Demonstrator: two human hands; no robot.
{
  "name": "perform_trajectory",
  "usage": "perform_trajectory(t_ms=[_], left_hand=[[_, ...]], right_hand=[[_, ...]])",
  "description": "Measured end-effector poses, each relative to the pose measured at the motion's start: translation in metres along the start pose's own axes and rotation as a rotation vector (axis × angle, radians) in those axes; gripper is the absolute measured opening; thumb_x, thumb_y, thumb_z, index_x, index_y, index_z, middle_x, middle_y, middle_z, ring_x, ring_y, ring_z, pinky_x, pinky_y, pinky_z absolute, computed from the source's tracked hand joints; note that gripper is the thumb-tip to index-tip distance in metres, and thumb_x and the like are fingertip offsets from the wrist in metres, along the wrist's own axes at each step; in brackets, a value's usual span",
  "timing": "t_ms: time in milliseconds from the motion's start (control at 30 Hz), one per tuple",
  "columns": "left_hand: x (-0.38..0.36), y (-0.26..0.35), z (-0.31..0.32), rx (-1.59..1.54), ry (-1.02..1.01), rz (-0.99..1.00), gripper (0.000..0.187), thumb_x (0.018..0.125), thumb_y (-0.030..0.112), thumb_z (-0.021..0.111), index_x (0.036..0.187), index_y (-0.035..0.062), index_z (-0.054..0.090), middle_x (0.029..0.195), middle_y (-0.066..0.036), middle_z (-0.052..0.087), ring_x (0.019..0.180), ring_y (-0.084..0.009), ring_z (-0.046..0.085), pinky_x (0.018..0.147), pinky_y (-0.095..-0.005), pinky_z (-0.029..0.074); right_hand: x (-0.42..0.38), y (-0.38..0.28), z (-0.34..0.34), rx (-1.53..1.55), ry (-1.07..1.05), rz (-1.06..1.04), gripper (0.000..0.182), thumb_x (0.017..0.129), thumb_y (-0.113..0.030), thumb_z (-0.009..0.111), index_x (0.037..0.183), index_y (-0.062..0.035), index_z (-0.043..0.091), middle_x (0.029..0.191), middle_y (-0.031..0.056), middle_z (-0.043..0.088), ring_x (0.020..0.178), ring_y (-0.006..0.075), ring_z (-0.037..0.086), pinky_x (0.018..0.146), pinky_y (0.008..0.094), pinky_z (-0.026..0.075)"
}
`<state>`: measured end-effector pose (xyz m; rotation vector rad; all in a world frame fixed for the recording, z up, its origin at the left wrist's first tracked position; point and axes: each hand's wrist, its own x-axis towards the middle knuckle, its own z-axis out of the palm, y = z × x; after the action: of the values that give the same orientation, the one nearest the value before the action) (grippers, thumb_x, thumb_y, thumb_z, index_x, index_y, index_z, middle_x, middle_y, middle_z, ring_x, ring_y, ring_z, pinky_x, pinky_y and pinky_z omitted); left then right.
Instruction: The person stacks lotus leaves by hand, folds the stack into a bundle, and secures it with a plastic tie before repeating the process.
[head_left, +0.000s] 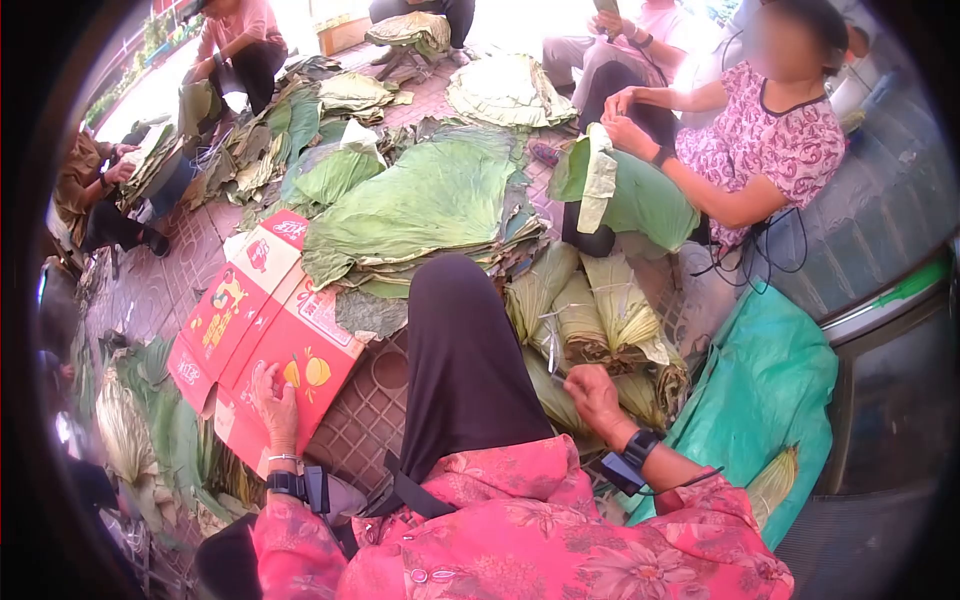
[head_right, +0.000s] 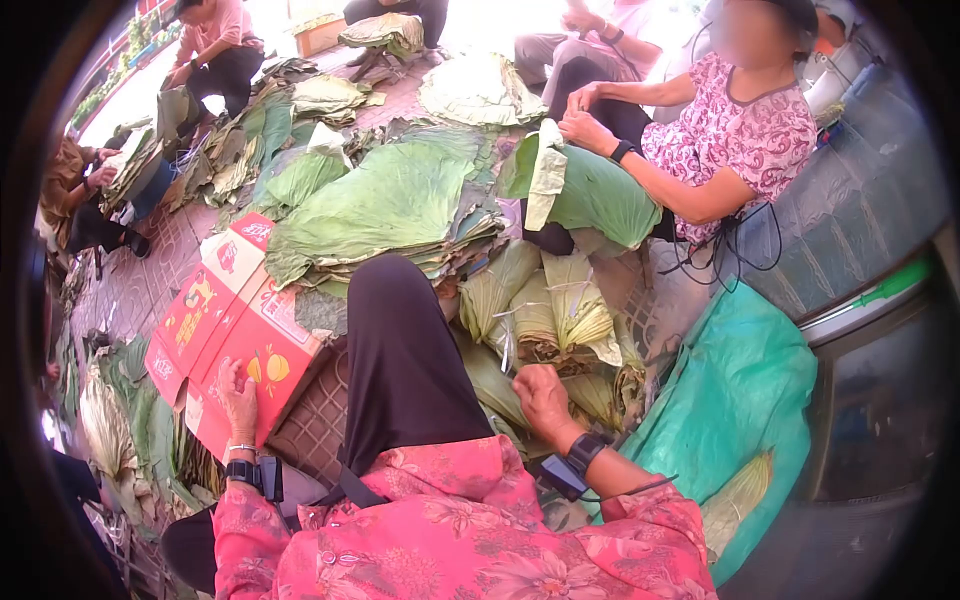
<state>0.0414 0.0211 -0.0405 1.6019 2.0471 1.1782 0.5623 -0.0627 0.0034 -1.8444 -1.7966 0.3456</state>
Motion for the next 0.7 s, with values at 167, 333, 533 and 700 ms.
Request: perform_trajectory(t_ms=[167,333,533,700], left_hand=[[0.004,-0.017,0.006,-0.112,-0.012,0.034,0.04,0.071,-0.005,0.057,0.111,0.0032,0.055,0.13,-0.013,0.042,0.123,-0.0252,0.039,0.091,-0.0311,0.043],[0.002,-0.01,-0.004,-0.107,-0.049,-0.012,0.04,0.071,-0.005,0.057,0.11,0.0031,0.055,0.13,-0.013,0.042,0.122,-0.0252,0.041,0.089,-0.0299,0.043],[-0.002,0.001,-0.006,0.067,-0.024,0.083,0.038,0.069,-0.003,0.057,0.107,0.0028,0.056,0.128,-0.015,0.044,0.12,-0.027,0.042,0.091,-0.0312,0.041],[-0.005,0.002,-0.004,0.19,0.017,0.161,0.041,0.066,0.0,0.062,0.106,0.0066,0.057,0.126,-0.015,0.046,0.121,-0.0304,0.04,0.1,-0.0389,0.032]], right_hand=[[0.021,-0.023,-0.028,-0.027,-0.145,0.212,0.016,0.079,-0.019,0.058,0.085,-0.0045,0.06,0.076,0.0148,0.062,0.075,0.0327,0.06,0.066,0.0401,0.047],[0.024,-0.046,-0.001,0.08,-0.136,-0.024,0.02,0.077,-0.016,0.06,0.095,-0.0065,0.059,0.088,0.0128,0.062,0.082,0.031,0.06,0.072,0.0383,0.048],[0.101,-0.07,0.01,0.123,0.003,-0.218,0.028,0.072,-0.009,0.063,0.099,-0.0029,0.056,0.095,0.0149,0.059,0.089,0.0323,0.055,0.079,0.038,0.045],[0.194,-0.082,0.031,-0.02,0.156,-0.427,0.034,0.069,-0.007,0.062,0.102,-0.0015,0.056,0.108,0.014,0.055,0.102,0.0327,0.049,0.088,0.0384,0.041]])
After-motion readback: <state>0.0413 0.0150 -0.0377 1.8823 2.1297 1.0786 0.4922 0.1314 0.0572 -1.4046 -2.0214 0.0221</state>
